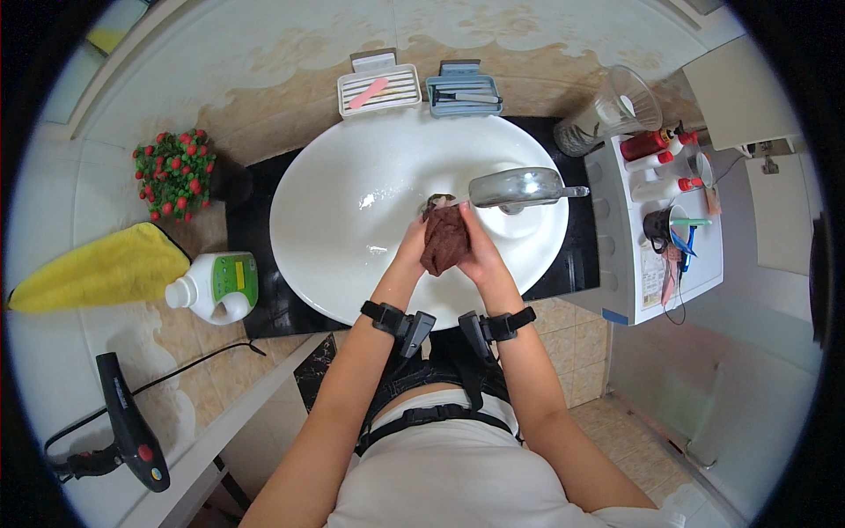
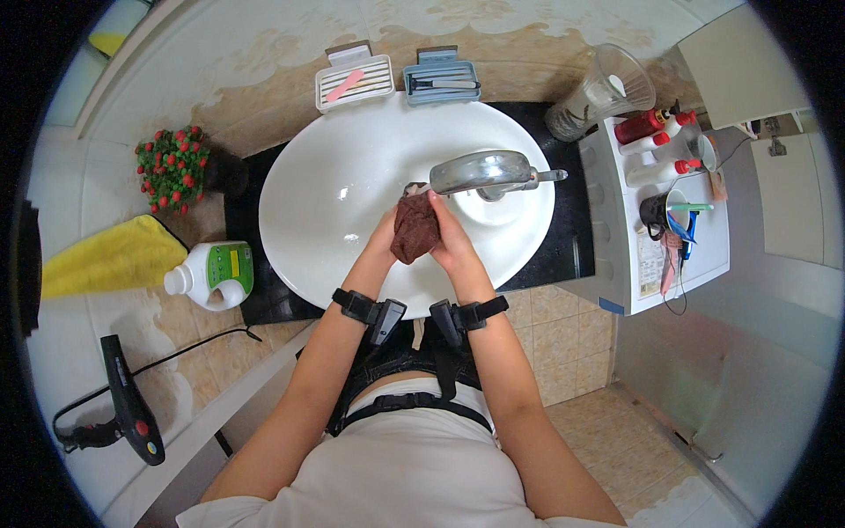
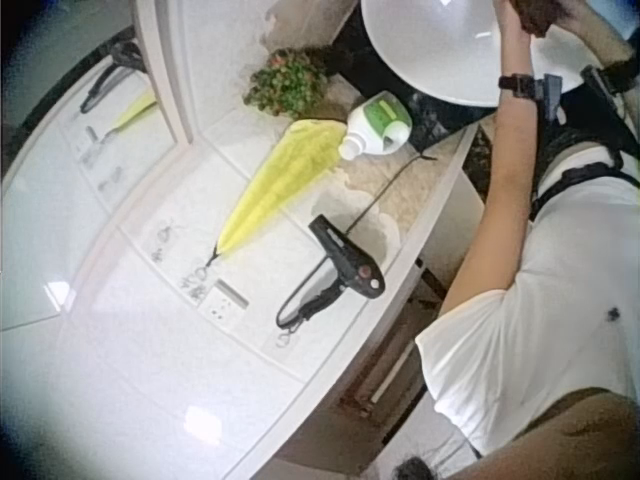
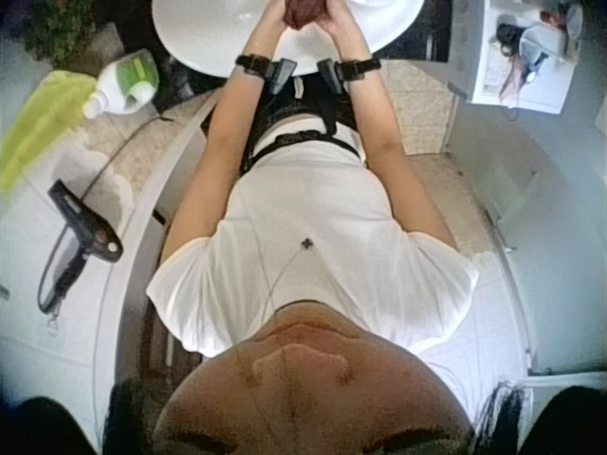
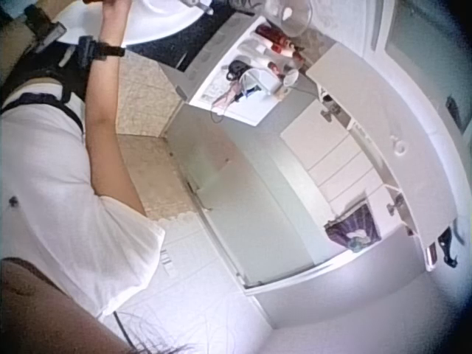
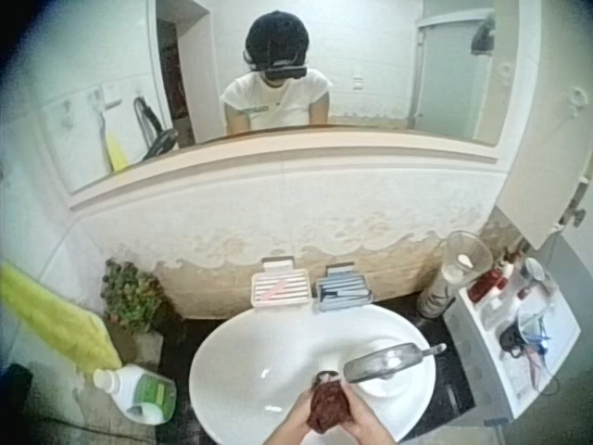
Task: The person wets a cloth in a sink, pours detergent onto it from a bottle, and scrubs and rinses the cloth by hand under the faucet.
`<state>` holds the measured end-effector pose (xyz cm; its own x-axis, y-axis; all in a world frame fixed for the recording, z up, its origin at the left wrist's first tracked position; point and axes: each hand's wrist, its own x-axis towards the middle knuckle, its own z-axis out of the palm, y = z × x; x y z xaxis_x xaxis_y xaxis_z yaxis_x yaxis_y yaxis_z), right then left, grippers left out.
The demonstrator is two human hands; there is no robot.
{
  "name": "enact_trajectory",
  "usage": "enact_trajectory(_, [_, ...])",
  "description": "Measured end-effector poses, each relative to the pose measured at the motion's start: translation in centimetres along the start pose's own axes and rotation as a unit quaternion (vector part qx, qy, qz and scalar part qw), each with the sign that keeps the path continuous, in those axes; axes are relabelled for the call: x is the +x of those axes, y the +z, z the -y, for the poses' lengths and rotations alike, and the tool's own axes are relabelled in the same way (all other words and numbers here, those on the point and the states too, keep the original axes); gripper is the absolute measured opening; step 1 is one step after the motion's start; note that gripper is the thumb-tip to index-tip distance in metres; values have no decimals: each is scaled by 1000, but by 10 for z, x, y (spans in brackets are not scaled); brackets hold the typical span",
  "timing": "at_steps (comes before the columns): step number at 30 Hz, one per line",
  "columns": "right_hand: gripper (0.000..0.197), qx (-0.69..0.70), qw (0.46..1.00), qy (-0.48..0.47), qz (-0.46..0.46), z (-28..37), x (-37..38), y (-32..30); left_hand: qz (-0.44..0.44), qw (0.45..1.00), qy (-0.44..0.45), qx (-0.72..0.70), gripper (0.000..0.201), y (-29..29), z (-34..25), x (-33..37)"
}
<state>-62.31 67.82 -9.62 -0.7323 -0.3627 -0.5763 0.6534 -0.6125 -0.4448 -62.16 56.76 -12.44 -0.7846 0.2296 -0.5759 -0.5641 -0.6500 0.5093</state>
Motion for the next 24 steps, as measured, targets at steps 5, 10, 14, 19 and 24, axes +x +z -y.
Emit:
enact_trajectory(5, [49, -301, 946, -47, -110, -8, 6, -4, -149, 938, 173, 260, 24, 1, -10, 5])
enact_trajectory(10, [64, -223, 973, 8, -60, -10, -9, 9, -167, 942, 132, 261, 32, 22, -16, 2])
enact_trajectory(14, [74, -204, 979, -25, 4, -20, -6, 6, -178, 938, 97, 280, 42, 21, -15, 1])
enact_trajectory(19, [78, -314, 947, -72, -7, -21, -11, 16, -135, 986, 35, 90, 37, 18, -14, -3])
enact_trajectory(24, [55, -281, 935, -149, -159, -29, -7, 25, -58, 996, -1, -63, 32, 8, -9, -8])
